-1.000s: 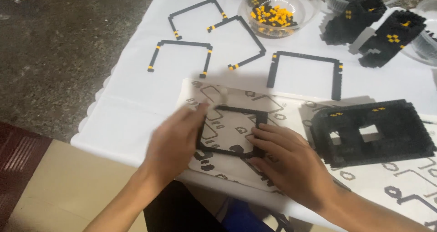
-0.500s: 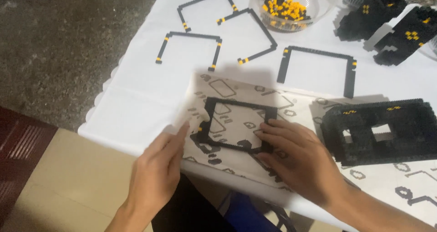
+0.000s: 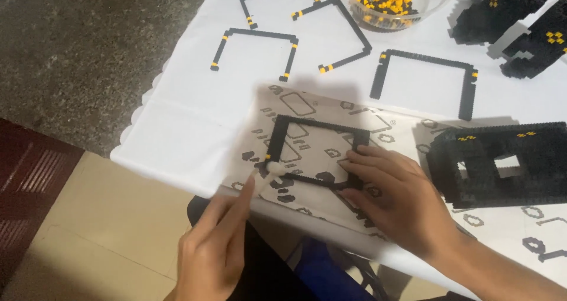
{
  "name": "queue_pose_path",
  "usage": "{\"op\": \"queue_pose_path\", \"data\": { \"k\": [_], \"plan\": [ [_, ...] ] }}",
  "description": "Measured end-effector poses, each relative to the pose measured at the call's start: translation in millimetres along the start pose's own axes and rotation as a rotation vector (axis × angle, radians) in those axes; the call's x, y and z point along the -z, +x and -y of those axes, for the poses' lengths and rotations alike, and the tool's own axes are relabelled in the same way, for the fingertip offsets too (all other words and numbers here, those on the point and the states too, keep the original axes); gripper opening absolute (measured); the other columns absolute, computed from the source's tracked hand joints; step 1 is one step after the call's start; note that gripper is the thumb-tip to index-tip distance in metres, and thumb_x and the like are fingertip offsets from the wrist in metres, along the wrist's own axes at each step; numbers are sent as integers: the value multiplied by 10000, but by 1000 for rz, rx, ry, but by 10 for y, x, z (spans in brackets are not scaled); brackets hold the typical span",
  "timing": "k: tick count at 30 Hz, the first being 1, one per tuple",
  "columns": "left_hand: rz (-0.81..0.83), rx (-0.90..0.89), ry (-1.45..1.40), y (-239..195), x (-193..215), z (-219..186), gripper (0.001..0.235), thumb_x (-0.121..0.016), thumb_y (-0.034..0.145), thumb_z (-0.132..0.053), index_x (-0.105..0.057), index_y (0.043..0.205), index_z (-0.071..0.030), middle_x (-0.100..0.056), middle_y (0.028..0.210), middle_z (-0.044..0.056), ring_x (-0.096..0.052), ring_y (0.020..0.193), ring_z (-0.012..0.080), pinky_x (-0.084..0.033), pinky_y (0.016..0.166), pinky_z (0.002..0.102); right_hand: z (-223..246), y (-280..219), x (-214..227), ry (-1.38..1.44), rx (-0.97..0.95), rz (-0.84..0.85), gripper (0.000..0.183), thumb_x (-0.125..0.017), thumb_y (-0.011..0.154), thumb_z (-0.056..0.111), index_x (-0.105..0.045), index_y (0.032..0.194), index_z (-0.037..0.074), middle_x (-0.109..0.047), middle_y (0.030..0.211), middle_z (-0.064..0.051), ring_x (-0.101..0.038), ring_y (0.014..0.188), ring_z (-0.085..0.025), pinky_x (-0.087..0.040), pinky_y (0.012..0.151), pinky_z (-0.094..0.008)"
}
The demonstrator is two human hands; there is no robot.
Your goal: The person assembles black and yellow plastic bricks into a rectangular frame structure. They connect pre-assembled frame pieces, attach them to a larger base, and use a white plastic tool to press the bricks together securely.
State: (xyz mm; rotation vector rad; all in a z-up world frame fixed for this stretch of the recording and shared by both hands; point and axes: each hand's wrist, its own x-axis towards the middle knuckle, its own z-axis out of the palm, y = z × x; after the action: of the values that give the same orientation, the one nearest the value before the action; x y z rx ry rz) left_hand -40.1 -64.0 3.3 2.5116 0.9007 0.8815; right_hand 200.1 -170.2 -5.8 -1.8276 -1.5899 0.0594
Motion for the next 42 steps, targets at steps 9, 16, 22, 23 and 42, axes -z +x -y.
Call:
{"op": "queue_pose_path", "data": {
  "k": [9, 16, 22, 23, 42],
  "plan": [
    [339, 106, -33, -9, -104, 63, 542, -414, 873, -3, -463, 1386, -171, -551, 928, 24, -570, 647, 282, -468, 496, 346, -3, 3, 21, 6, 73, -7, 393, -772, 721, 201, -676, 1080, 72, -683, 1117, -67, -596, 1146, -229, -449, 1006, -399],
    [188, -209, 137, 83, -169, -70, 514, -475, 850, 28, -495, 1350, -90, -516, 824, -7, -430, 444, 170, -395, 325, 276, 5, 20, 23, 16, 59, -12, 407, -789, 702, 185, -678, 1075, 65, -686, 1107, -69, -603, 1133, -225, -455, 1004, -403],
    [112, -310, 166, 120, -243, -204, 486, -453, 843, 27, -553, 1305, -84, -515, 792, -22, -533, 546, 165, -419, 395, 271, -23, 0, 13, -8, 1, 10, 393, -766, 730, 240, -676, 1093, 117, -684, 1124, -25, -585, 1152, -192, -428, 995, -369],
    [83, -319, 72, 134, -229, -235, 445, -428, 878, 30, -550, 1298, -55, -509, 793, -11, -522, 568, 161, -436, 462, 254, -23, 1, 19, 4, 19, 20, 406, -766, 727, 231, -670, 1101, 104, -680, 1136, -41, -583, 1158, -209, -435, 997, -391],
    [197, 39, 111, 115, 87, 265, 513, -438, 880, -25, -502, 1349, -222, -555, 1054, -49, -626, 951, 166, -519, 593, 327, -29, -11, 1, -10, 19, 19, 386, -726, 754, 250, -668, 1113, 118, -676, 1153, -21, -572, 1173, -204, -415, 1016, -385]
  ]
}}
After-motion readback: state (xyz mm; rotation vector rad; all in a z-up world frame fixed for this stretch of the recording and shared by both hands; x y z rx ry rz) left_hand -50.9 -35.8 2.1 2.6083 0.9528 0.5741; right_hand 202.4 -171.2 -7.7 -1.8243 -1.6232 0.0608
